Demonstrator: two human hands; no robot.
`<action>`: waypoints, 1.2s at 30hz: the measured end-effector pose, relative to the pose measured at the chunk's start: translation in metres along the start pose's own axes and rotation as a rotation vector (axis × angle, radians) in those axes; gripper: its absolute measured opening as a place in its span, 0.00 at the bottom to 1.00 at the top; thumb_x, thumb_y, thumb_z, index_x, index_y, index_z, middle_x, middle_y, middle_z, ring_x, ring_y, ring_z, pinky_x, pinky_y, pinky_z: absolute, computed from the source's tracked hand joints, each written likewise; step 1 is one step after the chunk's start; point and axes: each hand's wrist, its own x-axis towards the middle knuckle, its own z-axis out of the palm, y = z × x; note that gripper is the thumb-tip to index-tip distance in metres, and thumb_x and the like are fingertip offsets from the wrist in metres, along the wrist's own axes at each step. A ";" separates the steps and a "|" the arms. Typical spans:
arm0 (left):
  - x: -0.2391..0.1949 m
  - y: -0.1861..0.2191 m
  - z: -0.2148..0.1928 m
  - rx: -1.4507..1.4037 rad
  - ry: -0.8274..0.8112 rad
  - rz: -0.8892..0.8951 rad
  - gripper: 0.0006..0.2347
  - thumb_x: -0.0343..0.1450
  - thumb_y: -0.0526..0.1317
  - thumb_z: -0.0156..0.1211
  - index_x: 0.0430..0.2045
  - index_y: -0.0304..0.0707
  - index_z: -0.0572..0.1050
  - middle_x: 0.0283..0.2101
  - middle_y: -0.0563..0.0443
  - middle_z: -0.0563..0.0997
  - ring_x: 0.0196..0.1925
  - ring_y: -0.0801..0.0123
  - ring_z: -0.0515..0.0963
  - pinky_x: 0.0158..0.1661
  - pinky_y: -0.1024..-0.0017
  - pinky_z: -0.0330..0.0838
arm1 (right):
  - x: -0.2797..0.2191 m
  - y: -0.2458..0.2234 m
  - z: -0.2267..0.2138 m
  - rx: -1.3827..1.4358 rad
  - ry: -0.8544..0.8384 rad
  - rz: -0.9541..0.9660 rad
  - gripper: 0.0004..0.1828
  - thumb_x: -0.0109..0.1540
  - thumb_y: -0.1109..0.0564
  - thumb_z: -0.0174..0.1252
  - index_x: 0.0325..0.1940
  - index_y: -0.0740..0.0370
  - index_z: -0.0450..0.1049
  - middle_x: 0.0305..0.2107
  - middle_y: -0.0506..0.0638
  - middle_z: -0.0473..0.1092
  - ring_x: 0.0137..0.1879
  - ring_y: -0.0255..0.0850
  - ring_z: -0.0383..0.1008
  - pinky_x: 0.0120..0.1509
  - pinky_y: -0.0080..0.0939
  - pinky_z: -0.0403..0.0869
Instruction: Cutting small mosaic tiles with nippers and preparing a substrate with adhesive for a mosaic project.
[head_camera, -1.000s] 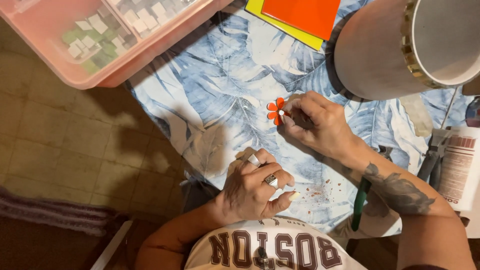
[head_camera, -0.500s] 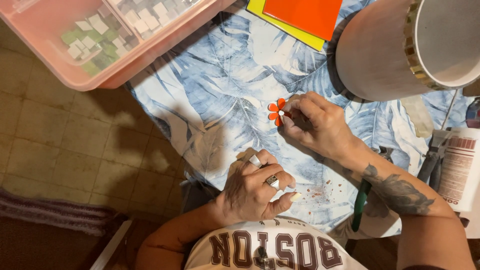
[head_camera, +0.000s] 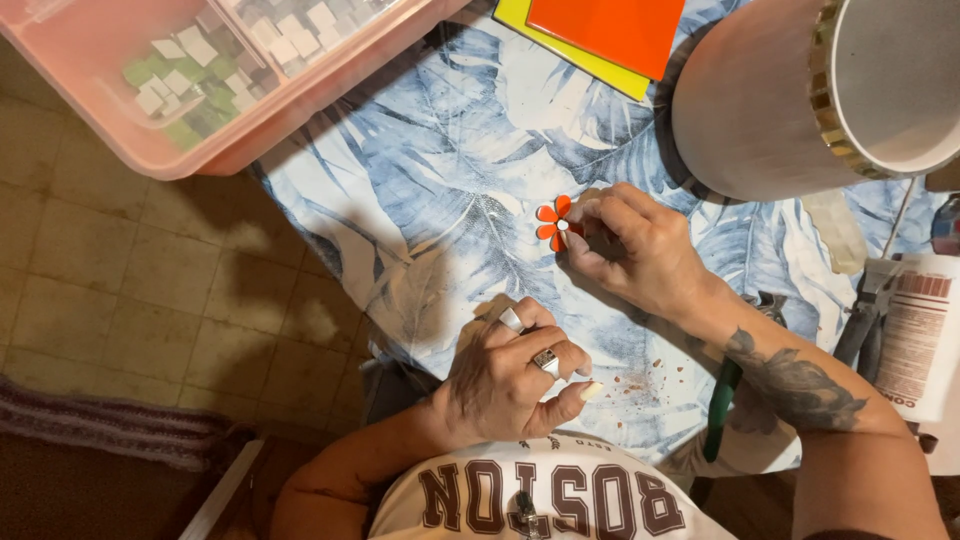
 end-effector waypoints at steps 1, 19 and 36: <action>0.000 0.000 0.000 0.000 0.000 0.000 0.15 0.68 0.44 0.36 0.13 0.38 0.67 0.19 0.55 0.69 0.28 0.64 0.66 0.25 0.67 0.58 | 0.000 0.000 0.000 0.000 0.000 0.000 0.08 0.53 0.64 0.56 0.35 0.68 0.66 0.29 0.53 0.64 0.32 0.40 0.68 0.35 0.32 0.69; -0.001 -0.001 -0.001 -0.004 0.002 0.000 0.15 0.68 0.44 0.36 0.14 0.39 0.68 0.20 0.56 0.69 0.27 0.64 0.66 0.26 0.66 0.58 | -0.004 0.003 -0.001 0.019 0.019 -0.062 0.07 0.53 0.65 0.55 0.34 0.67 0.67 0.31 0.57 0.66 0.33 0.41 0.70 0.35 0.33 0.70; -0.001 0.000 -0.001 0.011 0.009 -0.001 0.16 0.69 0.45 0.34 0.13 0.39 0.67 0.19 0.57 0.69 0.28 0.65 0.66 0.25 0.66 0.57 | -0.002 -0.002 -0.006 0.060 -0.020 -0.056 0.08 0.55 0.64 0.53 0.38 0.66 0.68 0.29 0.54 0.65 0.40 0.44 0.71 0.42 0.36 0.71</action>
